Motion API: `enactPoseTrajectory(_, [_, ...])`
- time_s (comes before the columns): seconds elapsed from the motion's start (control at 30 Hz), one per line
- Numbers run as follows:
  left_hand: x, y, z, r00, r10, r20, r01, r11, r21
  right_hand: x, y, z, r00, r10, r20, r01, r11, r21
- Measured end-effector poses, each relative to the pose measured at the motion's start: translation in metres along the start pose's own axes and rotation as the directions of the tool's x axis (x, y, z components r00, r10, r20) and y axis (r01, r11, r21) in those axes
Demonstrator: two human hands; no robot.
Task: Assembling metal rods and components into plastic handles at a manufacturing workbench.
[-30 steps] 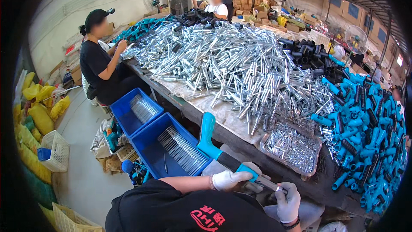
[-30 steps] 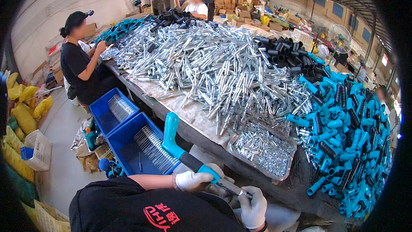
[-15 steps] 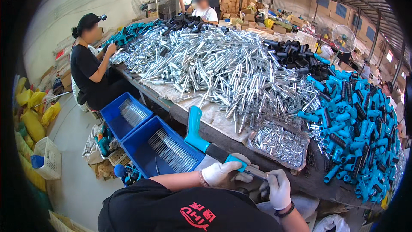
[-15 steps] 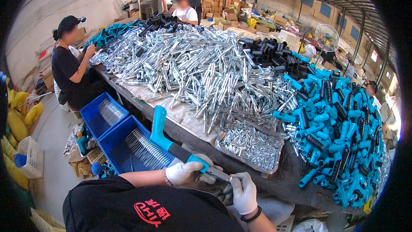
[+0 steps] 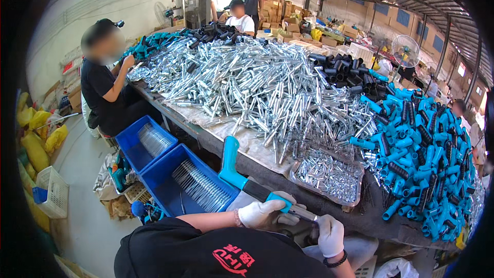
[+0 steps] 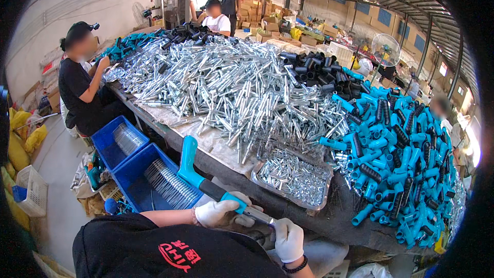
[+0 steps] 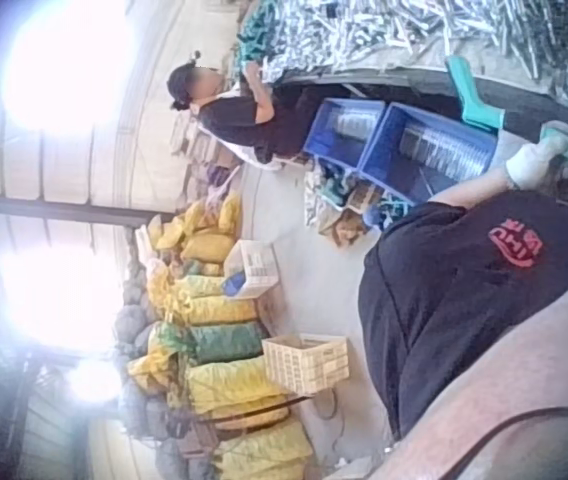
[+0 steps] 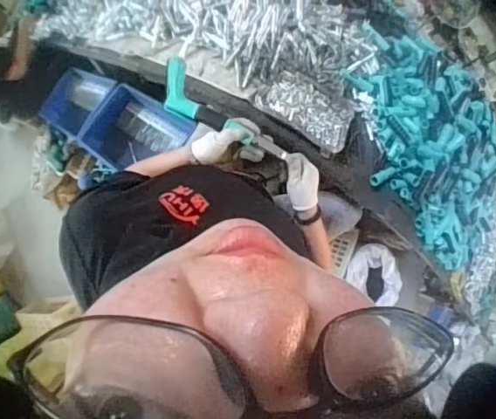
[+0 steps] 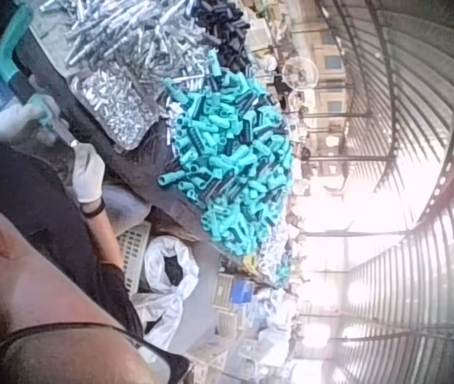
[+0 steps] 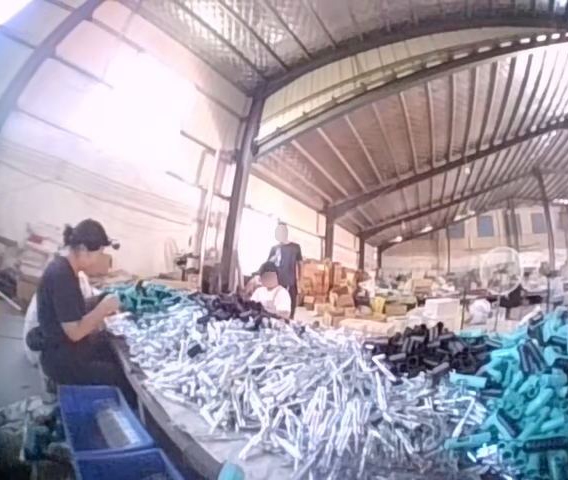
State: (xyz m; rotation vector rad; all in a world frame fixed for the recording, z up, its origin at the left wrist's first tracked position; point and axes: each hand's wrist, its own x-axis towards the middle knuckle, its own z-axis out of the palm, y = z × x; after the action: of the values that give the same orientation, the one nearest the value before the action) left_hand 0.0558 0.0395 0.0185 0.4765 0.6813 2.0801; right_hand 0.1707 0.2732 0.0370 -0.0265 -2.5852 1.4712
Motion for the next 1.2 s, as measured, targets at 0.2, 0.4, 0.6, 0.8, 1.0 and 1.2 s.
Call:
enactPoseTrajectory(0.2, [-0.004,-0.003,-0.005,0.997,-0.036,-0.067,0.034,0.999,-0.026,0.0,-0.004,0.009,0.979,-0.049,-0.2,0.055,0.998,0.024])
enactPoseTrajectory(0.4, [-0.002,-0.005,-0.007,0.999,-0.036,0.012,0.037,0.998,-0.053,-0.004,0.0,0.025,0.962,-0.055,-0.267,0.098,0.984,0.15])
enactPoseTrajectory(0.6, [-0.003,-0.006,-0.005,0.998,-0.039,-0.044,0.04,0.999,0.008,-0.006,-0.003,0.022,0.977,0.039,-0.211,-0.003,0.986,0.166])
enactPoseTrajectory(0.8, [-0.001,-0.011,-0.008,0.998,-0.04,-0.045,0.042,0.998,0.05,0.002,-0.023,0.033,0.9,-0.007,-0.436,0.139,0.952,0.272])
enactPoseTrajectory(1.0, [-0.003,-0.01,-0.01,0.995,-0.097,-0.037,0.097,0.995,-0.011,-0.002,-0.008,0.025,0.972,0.031,-0.235,-0.01,0.996,0.089])
enactPoseTrajectory(1.2, [-0.003,-0.011,-0.012,0.996,-0.087,-0.017,0.086,0.996,-0.023,-0.004,0.003,0.012,0.985,0.057,-0.16,-0.051,0.998,0.04])
